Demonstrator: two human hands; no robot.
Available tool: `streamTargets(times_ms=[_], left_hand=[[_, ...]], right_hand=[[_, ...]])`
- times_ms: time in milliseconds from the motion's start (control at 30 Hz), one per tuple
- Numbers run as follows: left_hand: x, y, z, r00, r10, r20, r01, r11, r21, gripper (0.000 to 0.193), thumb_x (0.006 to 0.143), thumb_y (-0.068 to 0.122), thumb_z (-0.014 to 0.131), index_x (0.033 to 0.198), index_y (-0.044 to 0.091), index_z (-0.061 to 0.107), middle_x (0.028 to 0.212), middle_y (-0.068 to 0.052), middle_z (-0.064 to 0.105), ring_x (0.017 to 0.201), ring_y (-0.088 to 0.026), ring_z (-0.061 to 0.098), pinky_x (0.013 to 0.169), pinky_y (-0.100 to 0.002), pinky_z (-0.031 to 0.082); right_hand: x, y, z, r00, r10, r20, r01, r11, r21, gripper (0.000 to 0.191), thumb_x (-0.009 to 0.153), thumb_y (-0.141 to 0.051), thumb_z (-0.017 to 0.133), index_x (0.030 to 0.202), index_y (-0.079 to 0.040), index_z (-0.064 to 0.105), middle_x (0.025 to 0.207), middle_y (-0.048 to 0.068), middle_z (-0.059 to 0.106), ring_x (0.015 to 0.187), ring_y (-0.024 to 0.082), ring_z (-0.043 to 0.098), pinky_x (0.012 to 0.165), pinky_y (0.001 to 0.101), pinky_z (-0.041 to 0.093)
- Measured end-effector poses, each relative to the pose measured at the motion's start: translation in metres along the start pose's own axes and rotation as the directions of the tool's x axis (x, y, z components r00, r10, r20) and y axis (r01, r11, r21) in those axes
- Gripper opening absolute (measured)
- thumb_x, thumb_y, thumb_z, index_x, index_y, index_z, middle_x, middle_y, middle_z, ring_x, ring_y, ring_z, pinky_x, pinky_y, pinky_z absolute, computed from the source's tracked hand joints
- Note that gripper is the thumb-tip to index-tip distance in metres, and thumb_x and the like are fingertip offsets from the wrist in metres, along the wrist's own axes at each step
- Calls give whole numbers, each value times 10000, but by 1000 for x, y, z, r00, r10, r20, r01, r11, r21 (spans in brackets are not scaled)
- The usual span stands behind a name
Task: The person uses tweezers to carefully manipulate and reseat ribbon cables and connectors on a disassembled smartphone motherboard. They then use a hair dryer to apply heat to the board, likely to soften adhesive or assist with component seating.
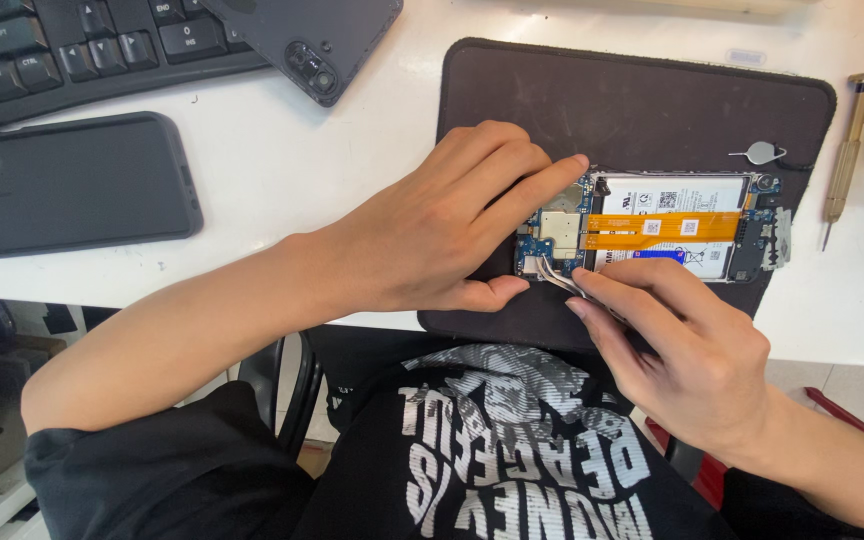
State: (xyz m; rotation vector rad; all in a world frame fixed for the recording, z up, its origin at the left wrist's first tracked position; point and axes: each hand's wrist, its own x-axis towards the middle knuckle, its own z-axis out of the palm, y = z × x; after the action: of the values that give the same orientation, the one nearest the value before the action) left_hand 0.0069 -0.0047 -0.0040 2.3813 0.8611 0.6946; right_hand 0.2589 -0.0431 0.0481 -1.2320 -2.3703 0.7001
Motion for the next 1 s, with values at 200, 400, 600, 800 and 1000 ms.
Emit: streamTargets(times_ms=[200,400,600,800,1000], left_hand=[[0,0,0,1000,-3,11,3,1000,0,1042,690,358,947,1504,-46,437,1333,-166,546,1310,-348,477,1110,-449,448],[0,0,-1,1000,-3,5,2,1000,10,1030,693,359,947,1492,-55,444,1326,-175,545,1300,-351,480,1105,-450,450],[2,-1,1,1000,24,-13,-24,1000,0,1008,700,356,947,1478,-56,454,1304,-173,551,1284,-348,485,1099,-452,446],[0,-1,-1,1000,21,-8,-21,1000,-1,1030,688,365,955,1483,-60,458,1301,-169,554,1280,-347,490,1093,-447,448],[1,-1,-1,1000,26,-13,-26,1000,-4,1019,692,364,955,1477,-58,462,1303,-167,554,1284,-344,492,1091,-446,452]], right_hand=[[-3,0,3,999,-17,-29,16,1000,-17,252,858,-57,830,1086,-2,738,991,104,697,819,203,713,701,310,573],[-7,-3,6,996,-91,-17,91,995,-31,282,866,-8,805,1126,52,715,1019,134,684,828,221,706,722,324,581],[-6,-4,7,999,-36,-34,36,999,4,255,842,-11,822,1078,29,733,997,128,696,792,211,704,700,321,574],[-5,-4,4,998,-41,-37,41,999,-6,241,852,-22,824,1072,14,732,1000,104,698,815,207,712,711,312,578],[-5,-4,6,999,-3,-34,3,1000,3,246,845,-25,828,1072,13,742,989,104,702,769,185,701,663,292,567]])
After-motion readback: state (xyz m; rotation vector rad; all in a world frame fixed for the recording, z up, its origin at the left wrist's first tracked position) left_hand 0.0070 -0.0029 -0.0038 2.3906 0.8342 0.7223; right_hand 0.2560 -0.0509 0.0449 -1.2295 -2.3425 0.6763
